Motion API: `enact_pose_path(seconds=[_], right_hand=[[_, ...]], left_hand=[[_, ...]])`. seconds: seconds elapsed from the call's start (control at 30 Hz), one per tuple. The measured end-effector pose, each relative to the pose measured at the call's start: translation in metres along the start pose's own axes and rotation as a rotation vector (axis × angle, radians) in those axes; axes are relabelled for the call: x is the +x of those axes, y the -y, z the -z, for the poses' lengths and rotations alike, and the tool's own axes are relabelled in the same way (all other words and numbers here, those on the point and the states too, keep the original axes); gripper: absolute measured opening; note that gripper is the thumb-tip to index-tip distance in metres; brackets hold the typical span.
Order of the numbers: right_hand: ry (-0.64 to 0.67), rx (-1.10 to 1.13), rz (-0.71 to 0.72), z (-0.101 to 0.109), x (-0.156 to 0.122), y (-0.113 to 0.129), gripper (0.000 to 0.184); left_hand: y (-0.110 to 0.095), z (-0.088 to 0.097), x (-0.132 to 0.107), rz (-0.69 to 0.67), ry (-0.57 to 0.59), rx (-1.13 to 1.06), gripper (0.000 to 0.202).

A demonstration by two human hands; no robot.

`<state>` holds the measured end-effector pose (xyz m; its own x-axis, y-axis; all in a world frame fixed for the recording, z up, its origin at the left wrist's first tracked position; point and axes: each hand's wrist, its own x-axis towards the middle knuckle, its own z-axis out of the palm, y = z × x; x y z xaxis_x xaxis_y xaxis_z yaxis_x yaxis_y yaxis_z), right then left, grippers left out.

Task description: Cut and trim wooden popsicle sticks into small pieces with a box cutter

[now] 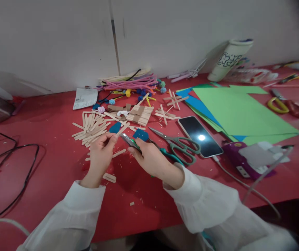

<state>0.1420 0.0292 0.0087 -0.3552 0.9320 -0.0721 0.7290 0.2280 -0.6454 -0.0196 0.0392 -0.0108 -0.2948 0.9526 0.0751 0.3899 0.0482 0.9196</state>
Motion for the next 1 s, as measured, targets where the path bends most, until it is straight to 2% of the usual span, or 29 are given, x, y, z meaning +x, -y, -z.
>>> enact_pose_path(seconds=[0.23,0.43,0.67,0.77,0.87,1.0], right_hand=[[0.052,-0.105,0.007,0.000,0.004,-0.001,0.016],[0.070,-0.105,0.023,0.000,0.007,-0.004,0.016],[0.085,-0.103,0.031,-0.001,0.010,-0.009,0.017],[0.094,-0.105,0.021,-0.001,0.009,-0.010,0.017],[0.092,-0.080,0.003,0.000,0.007,-0.010,0.015],[0.091,0.006,-0.009,0.003,0.005,-0.009,0.018]], left_hand=[[-0.004,0.001,0.001,0.042,0.064,-0.062,0.025],[0.000,0.002,0.003,0.074,0.090,-0.072,0.028],[0.000,0.001,0.004,0.254,0.154,-0.246,0.036],[-0.004,0.001,0.005,0.195,0.176,-0.178,0.032],[-0.009,0.002,0.004,0.081,0.161,-0.033,0.027],[-0.011,0.002,0.001,0.004,0.127,0.044,0.026]])
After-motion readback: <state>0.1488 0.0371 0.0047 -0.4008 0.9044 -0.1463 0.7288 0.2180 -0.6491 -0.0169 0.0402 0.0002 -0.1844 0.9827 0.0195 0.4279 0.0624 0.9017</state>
